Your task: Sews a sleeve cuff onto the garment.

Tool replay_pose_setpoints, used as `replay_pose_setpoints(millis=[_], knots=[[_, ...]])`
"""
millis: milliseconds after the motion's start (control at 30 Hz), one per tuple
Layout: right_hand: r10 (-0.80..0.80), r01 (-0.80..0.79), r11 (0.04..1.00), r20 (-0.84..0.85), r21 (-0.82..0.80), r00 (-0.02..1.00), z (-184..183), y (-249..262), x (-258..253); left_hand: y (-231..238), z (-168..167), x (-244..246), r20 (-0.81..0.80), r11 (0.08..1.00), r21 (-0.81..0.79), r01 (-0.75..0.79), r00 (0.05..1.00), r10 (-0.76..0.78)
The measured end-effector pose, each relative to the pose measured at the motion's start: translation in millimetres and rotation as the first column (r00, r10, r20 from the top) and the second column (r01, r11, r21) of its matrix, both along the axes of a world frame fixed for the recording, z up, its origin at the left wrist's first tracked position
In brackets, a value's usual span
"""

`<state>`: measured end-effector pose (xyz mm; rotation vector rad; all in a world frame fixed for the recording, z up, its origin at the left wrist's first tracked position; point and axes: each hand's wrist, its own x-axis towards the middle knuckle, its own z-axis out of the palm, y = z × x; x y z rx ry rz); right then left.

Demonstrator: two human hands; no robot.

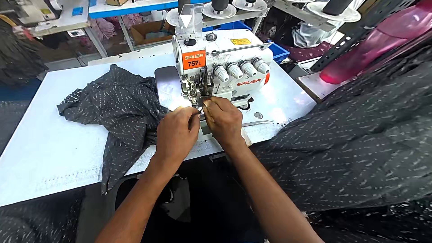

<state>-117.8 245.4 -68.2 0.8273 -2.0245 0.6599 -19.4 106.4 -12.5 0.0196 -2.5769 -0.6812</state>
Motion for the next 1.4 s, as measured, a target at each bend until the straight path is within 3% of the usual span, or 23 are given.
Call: replay_pose_setpoints(millis=[400, 500, 600, 667, 767, 833, 900, 967, 1000, 1100, 1133, 1200, 1300, 1400], knots=[[-0.094, 0.095, 0.994, 0.025, -0.051, 0.995, -3, -11, 7, 0, -4, 1, -0.042, 1.000, 0.000, -0.005, 0.999, 0.005], [-0.010, 0.019, 0.999, 0.209, -0.043, 0.978, 5, 5, 35, -10, -2, 12, -0.057, 0.996, -0.034, 0.078, 0.995, -0.080], [0.186, -0.103, 0.970, 0.402, -0.219, 0.896, 10, 32, 78, -38, -2, 51, -0.052, 0.968, 0.015, 0.251, 0.967, -0.250], [0.406, -0.200, 0.896, 0.544, -0.397, 0.735, 7, 33, 90, -58, -5, 71, -0.044, 0.913, 0.158, 0.377, 0.926, -0.375], [0.620, -0.316, 0.783, 0.708, -0.535, 0.338, 19, 0, 88, -56, 6, 88, 0.007, 0.832, 0.174, 0.526, 0.845, -0.535], [0.664, -0.348, 0.719, 0.743, -0.602, 0.087, 26, -28, 88, -40, 15, 100, 0.062, 0.744, 0.140, 0.653, 0.744, -0.665], [0.662, -0.342, 0.688, 0.747, -0.640, -0.067, 25, -41, 91, -32, 25, 115, 0.186, 0.618, 0.161, 0.769, 0.591, -0.785], [0.653, -0.332, 0.704, 0.756, -0.628, -0.046, 16, -36, 101, -40, 36, 129, 0.295, 0.554, 0.250, 0.794, 0.483, -0.825], [0.642, -0.353, 0.722, 0.766, -0.596, 0.020, 10, -32, 108, -51, 44, 133, 0.296, 0.591, 0.269, 0.760, 0.519, -0.802], [0.627, -0.425, 0.756, 0.736, -0.497, 0.254, 1, -20, 128, -91, 60, 114, 0.141, 0.864, 0.147, 0.482, 0.854, -0.500], [0.617, -0.442, 0.772, 0.707, -0.457, 0.346, 1, -19, 134, -104, 64, 99, 0.071, 0.918, 0.087, 0.387, 0.917, -0.393], [0.562, -0.441, 0.822, 0.637, -0.360, 0.527, 4, -18, 145, -128, 64, 71, -0.001, 0.954, -0.045, 0.297, 0.955, -0.297], [0.603, -0.497, 0.796, 0.523, -0.346, 0.602, 14, -18, 154, -140, 59, 47, 0.047, 0.876, -0.181, 0.447, 0.894, -0.446], [0.748, -0.662, 0.653, 0.452, -0.368, 0.486, 29, -20, 162, -137, 48, 31, 0.296, 0.654, -0.351, 0.670, 0.742, -0.602]])
